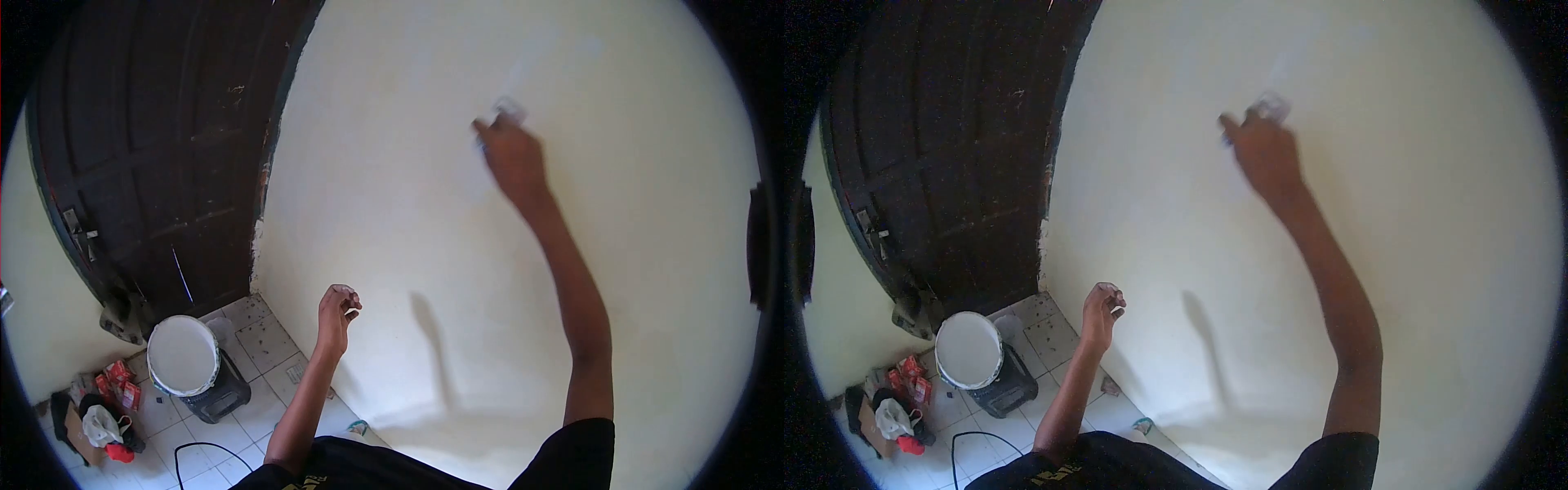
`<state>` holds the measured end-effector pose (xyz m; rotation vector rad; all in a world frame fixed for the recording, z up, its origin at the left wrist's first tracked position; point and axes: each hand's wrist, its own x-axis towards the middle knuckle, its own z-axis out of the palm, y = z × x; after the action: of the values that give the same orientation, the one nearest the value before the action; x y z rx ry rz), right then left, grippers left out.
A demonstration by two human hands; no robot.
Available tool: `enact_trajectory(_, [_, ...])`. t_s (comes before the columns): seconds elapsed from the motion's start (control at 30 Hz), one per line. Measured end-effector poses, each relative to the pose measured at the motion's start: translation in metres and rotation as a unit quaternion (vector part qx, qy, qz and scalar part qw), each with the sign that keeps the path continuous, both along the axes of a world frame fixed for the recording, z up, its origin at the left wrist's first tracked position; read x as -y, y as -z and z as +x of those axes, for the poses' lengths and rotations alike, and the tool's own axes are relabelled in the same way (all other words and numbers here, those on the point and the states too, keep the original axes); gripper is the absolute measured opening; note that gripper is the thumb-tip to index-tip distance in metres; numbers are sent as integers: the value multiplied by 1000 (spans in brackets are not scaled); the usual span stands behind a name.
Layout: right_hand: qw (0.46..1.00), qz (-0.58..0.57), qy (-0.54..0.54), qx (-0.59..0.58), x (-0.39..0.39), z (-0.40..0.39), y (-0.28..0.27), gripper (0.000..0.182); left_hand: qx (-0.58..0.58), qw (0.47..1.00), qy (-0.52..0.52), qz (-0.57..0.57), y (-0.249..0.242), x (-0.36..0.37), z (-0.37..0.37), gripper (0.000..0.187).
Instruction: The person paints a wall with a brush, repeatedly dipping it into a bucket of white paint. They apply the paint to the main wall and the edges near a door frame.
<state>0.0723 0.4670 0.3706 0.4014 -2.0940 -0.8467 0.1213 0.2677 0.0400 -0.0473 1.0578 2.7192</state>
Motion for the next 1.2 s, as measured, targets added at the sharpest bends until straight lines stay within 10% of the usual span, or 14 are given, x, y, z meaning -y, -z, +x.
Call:
enact_trajectory(0.2, [977,-114,-79,162,26,26,54,17,-23,1000,13,5,-8,5,4,7])
enact_trajectory(0.57, [959,-194,-207,-6,3,50,-46,12,-7,1000,11,12,-6,3,0,6])
enact_trajectory(1.0, [951,-291,-70,74,17,72,-50,16,-14,1000,21,11,-6,6,-3,6])
enact_trajectory(1.1, [829,-479,-160,239,10,72,-33,14,-7,1000,20,8,-1,5,-1,5])
enact_trajectory(1.2, [894,-374,-131,207,-26,51,-47,12,-13,1000,13,9,-3,7,-3,5])
